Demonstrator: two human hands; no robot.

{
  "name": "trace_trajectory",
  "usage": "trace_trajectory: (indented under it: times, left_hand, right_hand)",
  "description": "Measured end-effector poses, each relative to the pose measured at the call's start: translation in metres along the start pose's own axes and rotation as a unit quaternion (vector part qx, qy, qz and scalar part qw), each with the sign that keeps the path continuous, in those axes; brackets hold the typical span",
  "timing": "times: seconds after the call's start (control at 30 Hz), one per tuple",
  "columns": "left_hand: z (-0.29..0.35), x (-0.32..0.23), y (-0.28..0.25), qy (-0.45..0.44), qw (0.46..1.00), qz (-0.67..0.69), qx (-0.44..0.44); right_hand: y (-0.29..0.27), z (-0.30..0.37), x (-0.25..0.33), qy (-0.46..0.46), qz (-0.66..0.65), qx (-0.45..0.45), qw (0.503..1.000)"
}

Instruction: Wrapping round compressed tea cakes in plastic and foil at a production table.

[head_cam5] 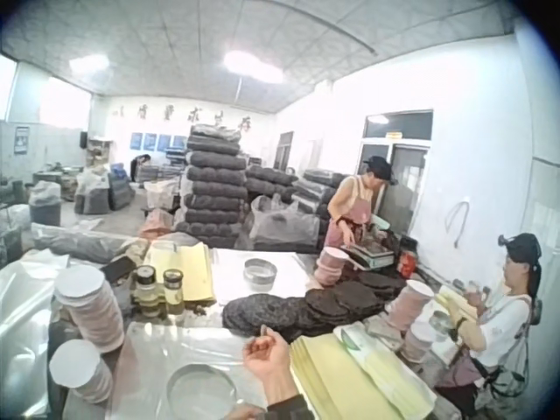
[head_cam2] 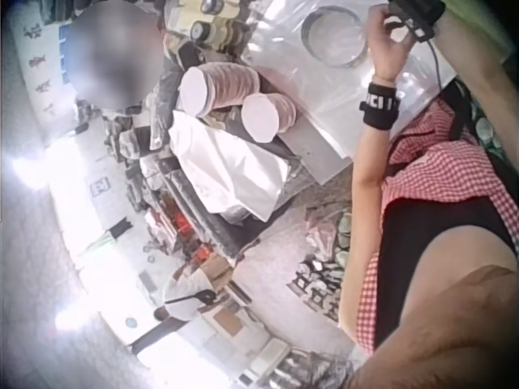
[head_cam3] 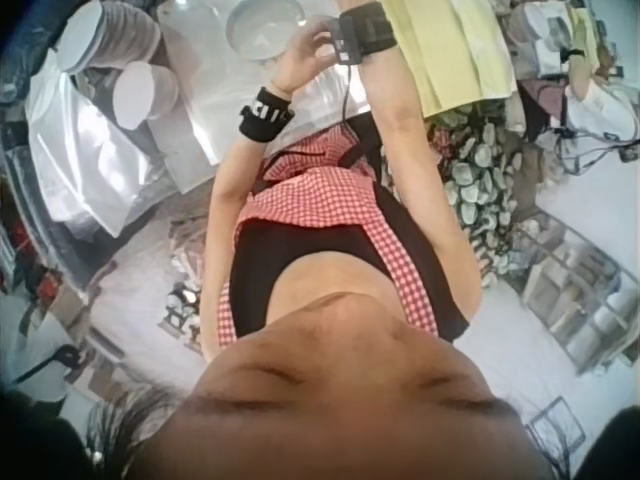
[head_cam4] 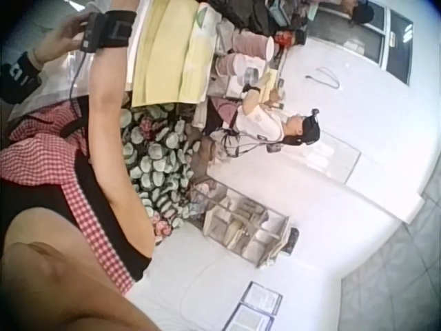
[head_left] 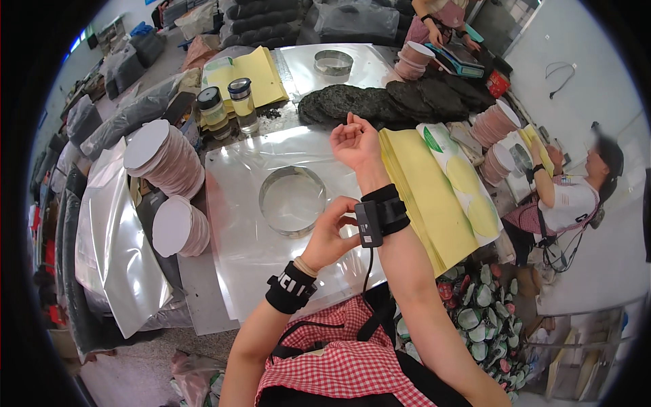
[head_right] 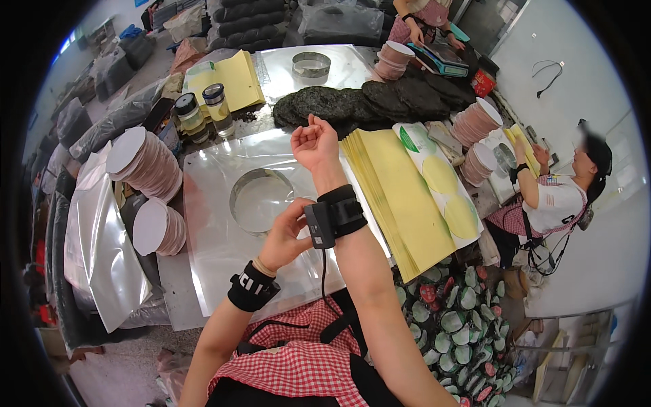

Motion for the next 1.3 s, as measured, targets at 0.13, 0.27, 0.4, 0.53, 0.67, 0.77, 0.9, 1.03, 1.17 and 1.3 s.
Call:
trace_trajectory:
  times: [0.13,0.27,0.4,0.53,0.67,0.77,0.9,1.03,1.17,1.3]
  left_hand:
    - [0.006,-0.006,0.016,0.007,0.998,-0.066,-0.011]
    - [0.011,0.015,0.007,-0.008,0.999,0.017,-0.031]
    - [0.005,0.008,0.004,-0.019,0.999,0.039,0.011]
    - [0.021,-0.020,-0.008,-0.057,0.992,-0.108,0.012]
    - [0.069,-0.074,-0.076,-0.093,0.963,-0.254,0.000]
    - [0.091,-0.143,-0.138,-0.150,0.917,-0.368,-0.040]
    - [0.085,-0.215,-0.215,-0.194,0.849,-0.486,-0.077]
    - [0.067,-0.298,-0.297,-0.235,0.762,-0.597,-0.088]
    - [0.016,-0.366,-0.329,-0.132,0.587,-0.798,-0.023]
    - [-0.019,-0.399,-0.309,-0.155,0.538,-0.823,-0.093]
  right_hand:
    - [-0.004,-0.003,0.014,-0.013,-0.050,0.015,0.999]
    - [-0.003,-0.003,0.001,-0.005,-0.076,0.002,0.997]
    - [0.009,-0.004,-0.004,0.010,-0.051,0.028,0.998]
    - [0.006,0.004,0.012,0.032,0.029,0.062,0.997]
    - [0.007,0.030,0.074,0.110,0.192,0.110,0.969]
    - [0.027,0.028,0.172,0.078,0.403,0.074,0.909]
    - [0.102,0.019,0.265,0.058,0.641,0.028,0.765]
    - [0.221,-0.023,0.281,-0.018,0.660,0.100,0.744]
    - [0.296,-0.030,0.280,-0.055,0.788,0.123,0.601]
    - [0.292,-0.045,0.271,-0.012,0.895,0.098,0.435]
Point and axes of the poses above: each hand's wrist, its own z-axis away from the middle knuckle, its own y-axis out of the palm, x = y × z, the point moved 7 cm from there along -z, towards the middle knuckle, and after that the axes turned 12 degrees about x, right-handed, at the moved point
